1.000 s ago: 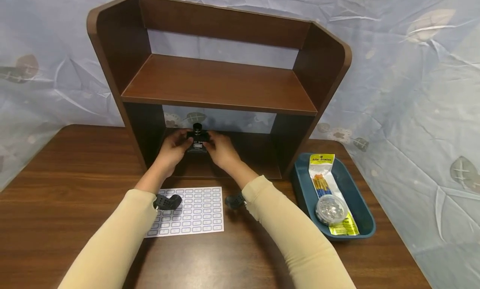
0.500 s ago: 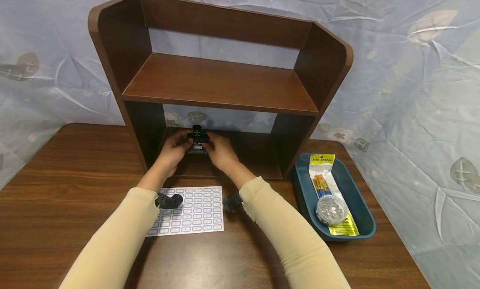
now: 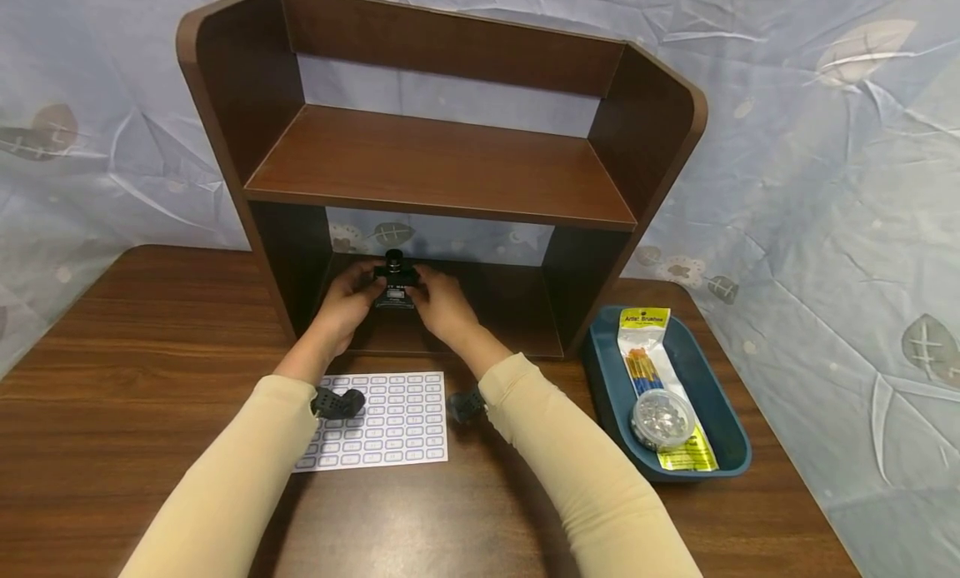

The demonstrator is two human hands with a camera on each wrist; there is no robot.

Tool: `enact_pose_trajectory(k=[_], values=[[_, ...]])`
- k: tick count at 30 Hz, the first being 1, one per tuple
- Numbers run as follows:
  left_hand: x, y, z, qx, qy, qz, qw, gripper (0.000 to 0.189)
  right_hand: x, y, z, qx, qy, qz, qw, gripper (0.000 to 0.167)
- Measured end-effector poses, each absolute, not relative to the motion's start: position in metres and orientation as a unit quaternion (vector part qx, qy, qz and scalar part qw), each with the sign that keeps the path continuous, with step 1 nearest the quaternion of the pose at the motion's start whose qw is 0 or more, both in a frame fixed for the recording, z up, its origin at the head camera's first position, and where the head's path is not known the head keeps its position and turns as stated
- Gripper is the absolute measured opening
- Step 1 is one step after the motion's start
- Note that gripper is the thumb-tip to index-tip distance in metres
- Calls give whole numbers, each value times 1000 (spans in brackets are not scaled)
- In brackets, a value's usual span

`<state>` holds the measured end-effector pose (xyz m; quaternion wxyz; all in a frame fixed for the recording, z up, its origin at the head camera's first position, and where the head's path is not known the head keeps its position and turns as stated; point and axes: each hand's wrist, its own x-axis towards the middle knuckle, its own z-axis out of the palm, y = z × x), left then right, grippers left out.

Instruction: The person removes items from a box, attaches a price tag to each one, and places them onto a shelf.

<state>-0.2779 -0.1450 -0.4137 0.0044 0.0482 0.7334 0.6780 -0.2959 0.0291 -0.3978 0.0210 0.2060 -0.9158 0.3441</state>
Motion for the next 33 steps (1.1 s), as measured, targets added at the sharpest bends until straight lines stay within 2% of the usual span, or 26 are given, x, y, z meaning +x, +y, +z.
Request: enact_pose_trajectory(k=[8, 24, 33], values=[[-277, -146, -413, 46, 738, 673, 8, 45, -296, 28, -398, 207, -918, 339, 27, 35], [-274, -146, -414, 26, 743, 669, -2, 49, -294, 32, -395, 187, -924, 334, -11, 47], [-267, -141, -412, -23, 757, 648, -86, 43, -296, 44, -386, 190, -909, 370, -14, 49]])
